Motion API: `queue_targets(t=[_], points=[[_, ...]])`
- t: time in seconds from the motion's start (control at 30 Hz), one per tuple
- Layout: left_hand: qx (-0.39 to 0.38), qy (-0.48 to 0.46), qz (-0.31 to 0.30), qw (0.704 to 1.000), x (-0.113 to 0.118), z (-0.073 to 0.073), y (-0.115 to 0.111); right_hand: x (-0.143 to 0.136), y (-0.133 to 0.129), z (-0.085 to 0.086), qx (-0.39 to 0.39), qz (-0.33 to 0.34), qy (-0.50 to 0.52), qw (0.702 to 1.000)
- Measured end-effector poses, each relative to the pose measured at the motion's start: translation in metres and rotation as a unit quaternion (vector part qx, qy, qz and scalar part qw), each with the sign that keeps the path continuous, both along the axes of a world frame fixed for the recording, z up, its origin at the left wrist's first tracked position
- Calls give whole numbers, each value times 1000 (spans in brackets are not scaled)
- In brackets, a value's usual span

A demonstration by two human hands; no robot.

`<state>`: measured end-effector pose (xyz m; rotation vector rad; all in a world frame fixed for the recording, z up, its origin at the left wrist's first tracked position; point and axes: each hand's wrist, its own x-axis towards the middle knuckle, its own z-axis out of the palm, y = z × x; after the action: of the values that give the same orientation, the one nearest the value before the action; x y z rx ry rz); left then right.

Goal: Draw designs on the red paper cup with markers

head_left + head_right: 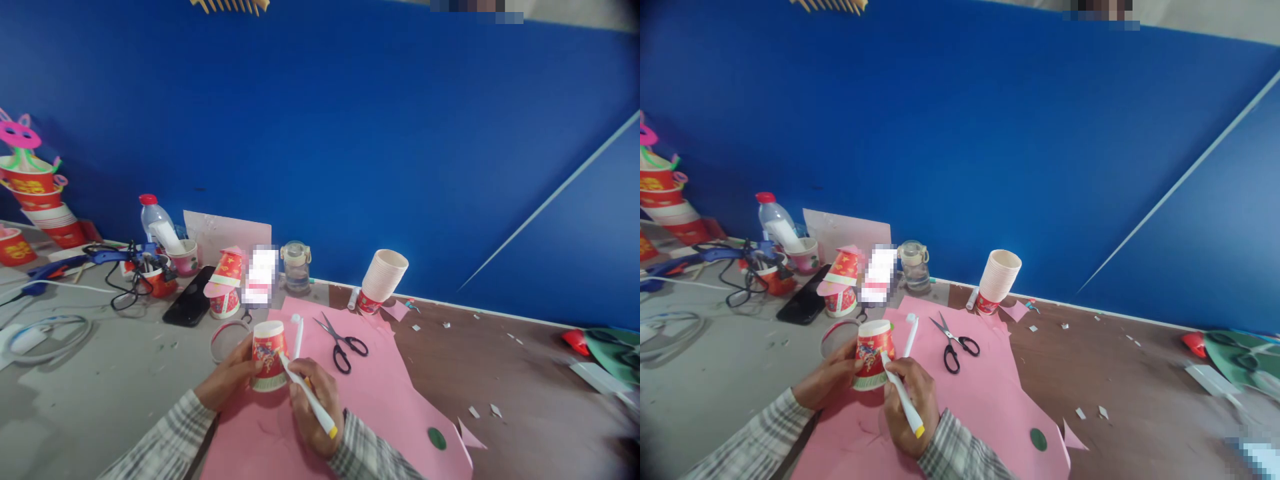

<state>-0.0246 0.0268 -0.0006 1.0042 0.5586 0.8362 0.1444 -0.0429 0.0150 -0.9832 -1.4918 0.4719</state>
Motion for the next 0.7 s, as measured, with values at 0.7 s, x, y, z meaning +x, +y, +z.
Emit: queue_targets(t=[0.7], points=[[-14, -20, 9, 1000, 1, 0, 0, 0, -1, 5, -3, -8, 14, 1000]])
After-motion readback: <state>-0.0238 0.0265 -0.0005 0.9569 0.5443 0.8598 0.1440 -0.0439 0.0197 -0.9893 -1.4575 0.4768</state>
